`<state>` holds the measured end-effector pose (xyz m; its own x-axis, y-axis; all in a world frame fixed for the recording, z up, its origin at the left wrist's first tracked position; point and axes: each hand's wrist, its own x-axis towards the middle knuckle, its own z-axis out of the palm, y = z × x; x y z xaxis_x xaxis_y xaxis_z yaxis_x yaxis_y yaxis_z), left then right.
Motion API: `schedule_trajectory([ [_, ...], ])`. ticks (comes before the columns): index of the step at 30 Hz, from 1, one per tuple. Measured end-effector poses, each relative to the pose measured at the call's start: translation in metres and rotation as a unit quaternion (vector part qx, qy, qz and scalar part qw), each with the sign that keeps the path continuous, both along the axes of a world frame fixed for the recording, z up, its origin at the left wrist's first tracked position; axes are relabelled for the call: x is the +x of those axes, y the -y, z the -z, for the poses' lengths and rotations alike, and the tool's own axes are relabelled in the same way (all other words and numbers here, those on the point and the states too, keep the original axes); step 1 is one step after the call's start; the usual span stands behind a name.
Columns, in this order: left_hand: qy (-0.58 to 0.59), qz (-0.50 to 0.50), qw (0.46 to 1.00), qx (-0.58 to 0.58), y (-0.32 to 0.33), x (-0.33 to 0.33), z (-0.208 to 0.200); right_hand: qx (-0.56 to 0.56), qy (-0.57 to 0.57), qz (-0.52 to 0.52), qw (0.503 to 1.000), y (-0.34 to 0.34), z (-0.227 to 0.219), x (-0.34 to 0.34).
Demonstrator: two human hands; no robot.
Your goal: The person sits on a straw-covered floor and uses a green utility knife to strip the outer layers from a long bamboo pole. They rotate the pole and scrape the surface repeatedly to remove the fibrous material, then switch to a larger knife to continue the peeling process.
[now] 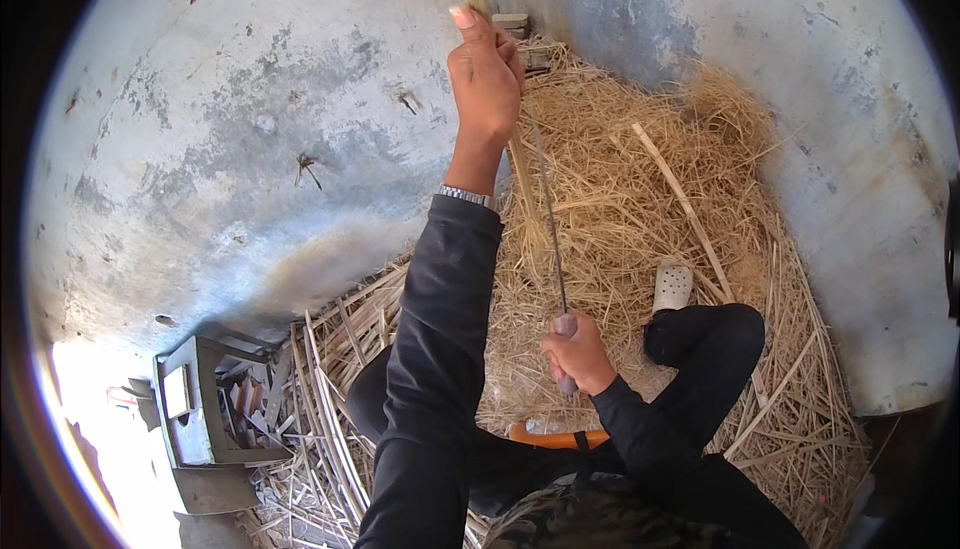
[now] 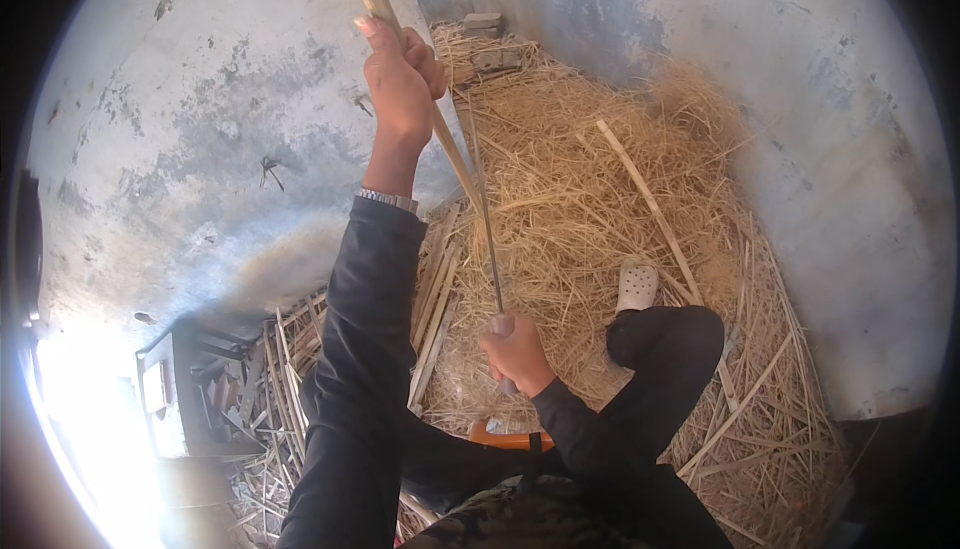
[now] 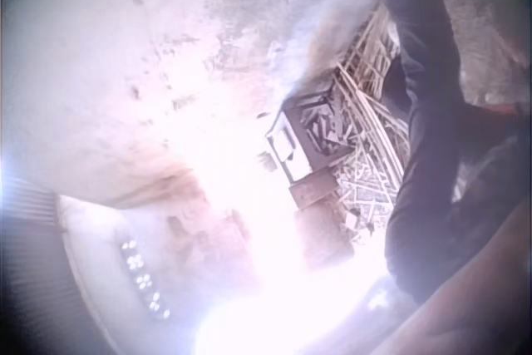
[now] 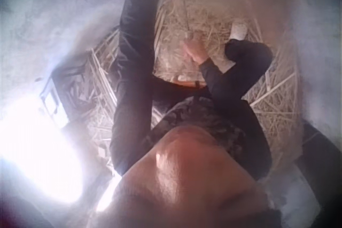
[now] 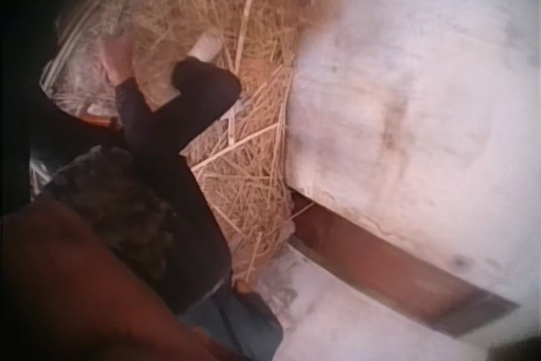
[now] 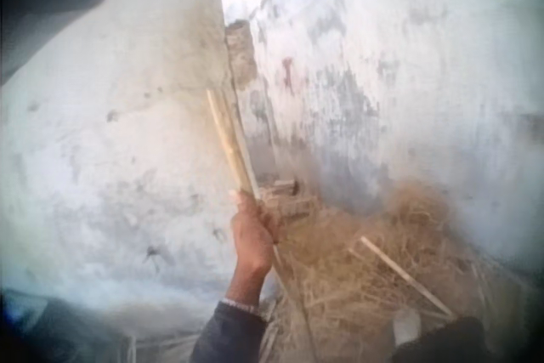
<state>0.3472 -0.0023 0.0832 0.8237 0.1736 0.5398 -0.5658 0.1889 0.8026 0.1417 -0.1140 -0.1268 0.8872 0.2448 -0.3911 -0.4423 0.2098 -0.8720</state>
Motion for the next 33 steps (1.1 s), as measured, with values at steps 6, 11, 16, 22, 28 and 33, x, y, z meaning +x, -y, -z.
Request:
schedule_trajectory([
  [6, -0.011, -0.012, 1.000, 0.002, -0.015, 0.007, 0.000, 0.093, 0.083, 0.059, 0.990, -0.005, -0.075, 0.027],
  [11, -0.038, -0.028, 0.999, -0.025, -0.011, 0.012, -0.005, -0.152, -0.069, -0.007, 0.986, -0.032, 0.116, 0.021],
  [16, -0.061, -0.038, 0.995, -0.067, -0.031, 0.008, -0.006, -0.079, -0.287, -0.021, 0.954, 0.011, 0.234, -0.026],
  [22, -0.072, 0.047, 0.992, -0.094, -0.066, 0.011, 0.003, -0.040, -0.147, 0.061, 0.986, -0.013, 0.125, -0.016],
  [28, -0.053, 0.052, 0.995, -0.064, -0.073, 0.003, 0.000, -0.034, 0.177, 0.050, 0.982, -0.030, 0.008, 0.012],
  [33, -0.052, 0.054, 0.996, -0.044, -0.049, 0.009, -0.001, -0.066, 0.084, 0.022, 0.994, -0.051, 0.070, 0.042],
])
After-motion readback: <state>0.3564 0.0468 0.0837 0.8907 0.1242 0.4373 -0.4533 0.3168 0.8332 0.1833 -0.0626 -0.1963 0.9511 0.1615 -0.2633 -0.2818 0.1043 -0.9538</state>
